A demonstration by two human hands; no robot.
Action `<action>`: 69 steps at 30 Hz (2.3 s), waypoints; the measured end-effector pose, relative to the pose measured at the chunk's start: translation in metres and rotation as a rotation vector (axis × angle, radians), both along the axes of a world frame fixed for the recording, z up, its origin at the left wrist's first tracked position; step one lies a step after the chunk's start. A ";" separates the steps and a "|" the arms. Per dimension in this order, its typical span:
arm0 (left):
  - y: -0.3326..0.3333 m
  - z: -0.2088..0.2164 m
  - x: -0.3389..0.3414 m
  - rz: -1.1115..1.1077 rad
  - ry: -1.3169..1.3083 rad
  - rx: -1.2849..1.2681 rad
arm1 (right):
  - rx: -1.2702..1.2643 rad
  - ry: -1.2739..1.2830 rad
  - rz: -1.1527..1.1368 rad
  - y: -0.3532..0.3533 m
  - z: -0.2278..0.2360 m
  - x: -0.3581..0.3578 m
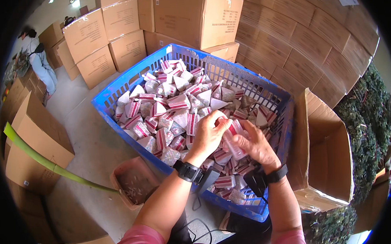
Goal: Sorting and packing small packaged products from a crate into cardboard boxes in a warehouse.
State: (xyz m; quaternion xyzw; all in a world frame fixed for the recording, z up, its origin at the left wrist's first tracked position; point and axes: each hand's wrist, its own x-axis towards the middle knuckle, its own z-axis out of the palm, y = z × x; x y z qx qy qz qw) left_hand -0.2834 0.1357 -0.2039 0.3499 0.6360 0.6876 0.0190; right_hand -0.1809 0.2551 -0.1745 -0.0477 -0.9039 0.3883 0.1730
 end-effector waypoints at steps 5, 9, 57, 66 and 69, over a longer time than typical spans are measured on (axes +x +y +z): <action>-0.006 0.004 0.014 0.023 0.006 -0.122 | -0.171 -0.047 0.024 -0.013 0.009 0.018; -0.017 0.021 0.020 0.194 0.392 -0.473 | -0.156 -0.069 0.080 -0.011 0.010 0.021; -0.033 -0.010 -0.032 0.125 -0.037 -0.466 | 0.880 -0.163 -0.155 0.010 -0.012 -0.047; -0.036 0.018 -0.003 0.008 0.277 -0.446 | 0.674 -0.067 -0.068 0.005 0.008 -0.018; -0.035 0.011 -0.009 -0.113 0.140 -0.309 | 0.547 -0.024 -0.015 0.010 0.007 -0.014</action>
